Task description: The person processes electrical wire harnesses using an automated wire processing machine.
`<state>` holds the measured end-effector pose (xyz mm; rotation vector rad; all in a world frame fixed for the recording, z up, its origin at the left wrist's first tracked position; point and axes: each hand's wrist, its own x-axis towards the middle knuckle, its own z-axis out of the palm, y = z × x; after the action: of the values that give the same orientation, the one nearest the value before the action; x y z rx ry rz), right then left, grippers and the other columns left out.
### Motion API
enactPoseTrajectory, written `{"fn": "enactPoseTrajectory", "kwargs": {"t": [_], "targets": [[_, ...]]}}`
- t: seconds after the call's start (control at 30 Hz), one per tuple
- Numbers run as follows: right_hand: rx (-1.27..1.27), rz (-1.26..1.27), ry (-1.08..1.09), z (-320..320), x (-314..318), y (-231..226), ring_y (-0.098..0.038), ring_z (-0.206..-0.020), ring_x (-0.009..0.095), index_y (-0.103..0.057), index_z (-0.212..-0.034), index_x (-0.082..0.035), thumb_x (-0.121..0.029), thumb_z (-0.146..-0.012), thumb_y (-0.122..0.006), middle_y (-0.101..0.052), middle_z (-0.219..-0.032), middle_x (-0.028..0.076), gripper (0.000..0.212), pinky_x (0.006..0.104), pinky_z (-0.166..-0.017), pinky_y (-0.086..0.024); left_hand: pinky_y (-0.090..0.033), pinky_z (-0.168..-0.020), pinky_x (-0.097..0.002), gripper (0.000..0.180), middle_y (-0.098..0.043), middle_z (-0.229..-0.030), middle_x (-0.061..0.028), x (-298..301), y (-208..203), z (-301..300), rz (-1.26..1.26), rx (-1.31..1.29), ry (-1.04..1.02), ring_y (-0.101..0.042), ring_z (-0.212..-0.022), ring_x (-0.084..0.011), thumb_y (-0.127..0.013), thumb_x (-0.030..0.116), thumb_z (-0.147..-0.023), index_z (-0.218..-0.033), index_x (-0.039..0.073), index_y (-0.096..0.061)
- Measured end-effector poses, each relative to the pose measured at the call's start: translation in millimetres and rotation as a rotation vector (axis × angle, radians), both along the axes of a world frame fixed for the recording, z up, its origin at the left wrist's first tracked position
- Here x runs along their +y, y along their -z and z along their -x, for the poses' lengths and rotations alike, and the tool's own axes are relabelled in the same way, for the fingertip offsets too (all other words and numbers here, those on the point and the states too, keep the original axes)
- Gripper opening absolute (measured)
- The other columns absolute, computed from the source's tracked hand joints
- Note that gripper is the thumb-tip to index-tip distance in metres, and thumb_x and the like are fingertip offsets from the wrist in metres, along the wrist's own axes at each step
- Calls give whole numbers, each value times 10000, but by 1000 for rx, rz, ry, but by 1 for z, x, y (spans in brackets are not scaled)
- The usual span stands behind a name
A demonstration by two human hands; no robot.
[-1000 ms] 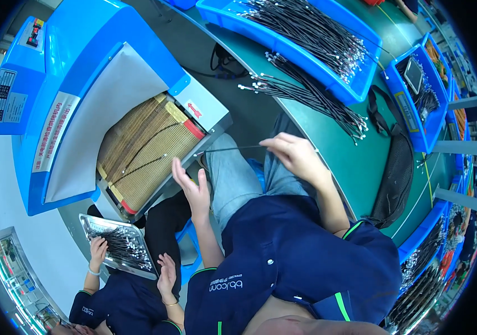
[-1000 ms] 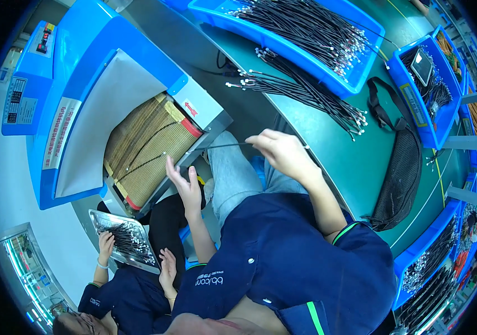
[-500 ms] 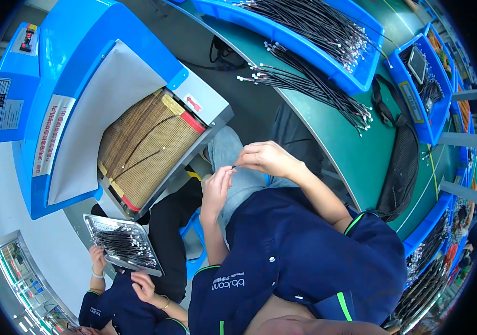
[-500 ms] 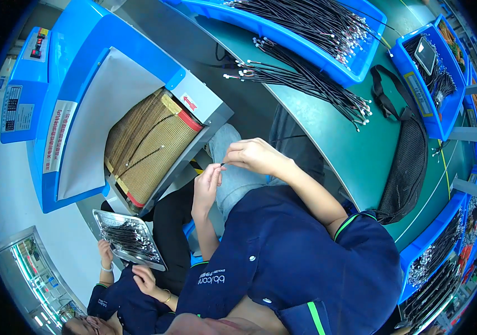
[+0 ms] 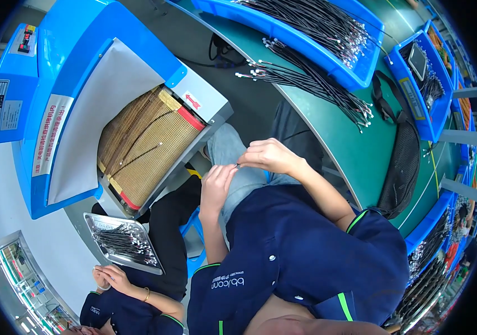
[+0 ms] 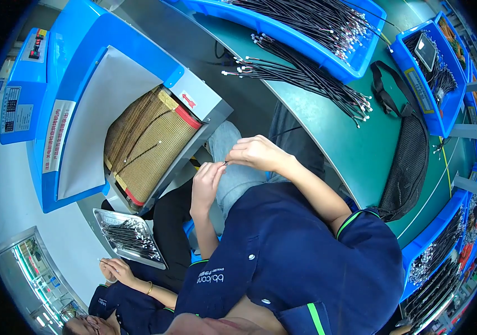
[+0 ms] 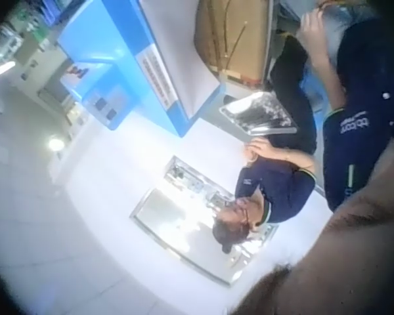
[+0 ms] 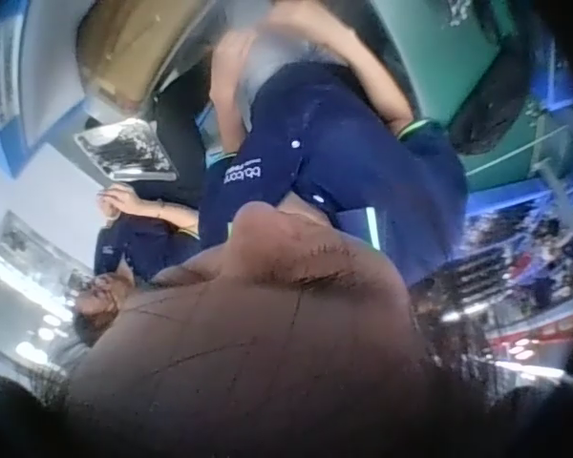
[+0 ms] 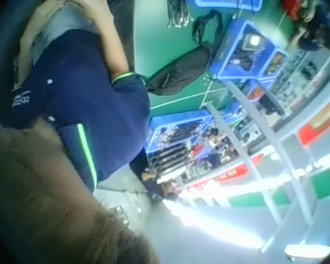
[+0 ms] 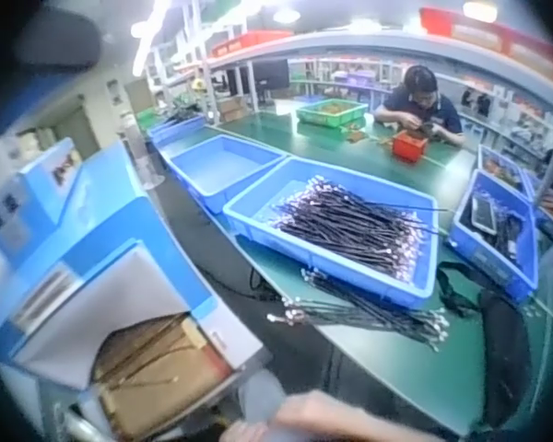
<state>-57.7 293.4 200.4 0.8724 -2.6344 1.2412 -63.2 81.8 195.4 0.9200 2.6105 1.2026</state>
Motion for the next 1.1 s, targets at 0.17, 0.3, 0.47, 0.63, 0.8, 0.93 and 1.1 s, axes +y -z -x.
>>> {"fn": "enactPoseTrajectory", "kwargs": {"t": [0.17, 0.3, 0.47, 0.63, 0.8, 0.93, 1.1], "targets": [[-35, -8, -50, -2, 1, -4, -583, -692, 201, -635, -866, -78, -191, -803, -660, -615, -798, 24, 132, 305, -581, -491, -460, -639, -377, 91, -598, -736, -105, 3, -4, -4, -2, -138, 56, -585, -715, -265, -623, 89, -845, -868, 2, -619], [-75, 39, -80, -4, 1, -2, -602, -744, 211, -633, -876, -71, -191, -813, -657, -603, -792, 38, 137, 315, -601, -497, -457, -624, -371, 77, -591, -725, -97, 2, -3, -5, -47, -71, 54, -576, -693, -256, -633, 82, -834, -848, 9, -616], [-187, 113, -113, -5, -1, -2, -615, -767, 250, -629, -901, -45, -146, -834, -645, -602, -821, 73, 122, 341, -657, -507, -469, -594, -339, 109, -610, -733, -80, -4, -3, 0, -13, 182, 74, -589, -676, -234, -691, 48, -770, -852, 20, -624], [-257, 159, -85, -5, -4, -2, -616, -755, 278, -624, -915, -24, -116, -839, -643, -605, -839, 95, 121, 350, -683, -506, -495, -631, -330, 177, -638, -784, -78, 2, 1, -2, -134, 251, -35, -619, -725, -236, -717, -6, -712, -862, 27, -630], [-282, 199, -47, -5, -8, 5, -618, -747, 274, -629, -926, -29, -124, -829, -665, -612, -839, 98, 141, 345, -672, -502, -500, -641, -324, 205, -641, -790, -75, 1, 6, -5, -158, 228, -76, -625, -725, -234, -718, -39, -684, -854, 28, -626], [-271, 256, -25, -3, -6, 6, -619, -749, 269, -639, -910, -28, -120, -819, -676, -620, -828, 95, 135, 344, -672, -501, -497, -611, -329, 192, -632, -779, -79, -3, 7, -1, -134, 248, -94, -619, -701, -239, -714, -16, -693, -849, 30, -613], [-291, 224, -1, 0, -8, 4, -617, -743, 258, -653, -878, -25, -118, -810, -684, -626, -808, 93, 119, 340, -671, -498, -499, -625, -322, 194, -636, -776, -75, -3, 8, -1, -155, 244, -124, -622, -705, -231, -717, -32, -685, -843, 27, -621]]}}
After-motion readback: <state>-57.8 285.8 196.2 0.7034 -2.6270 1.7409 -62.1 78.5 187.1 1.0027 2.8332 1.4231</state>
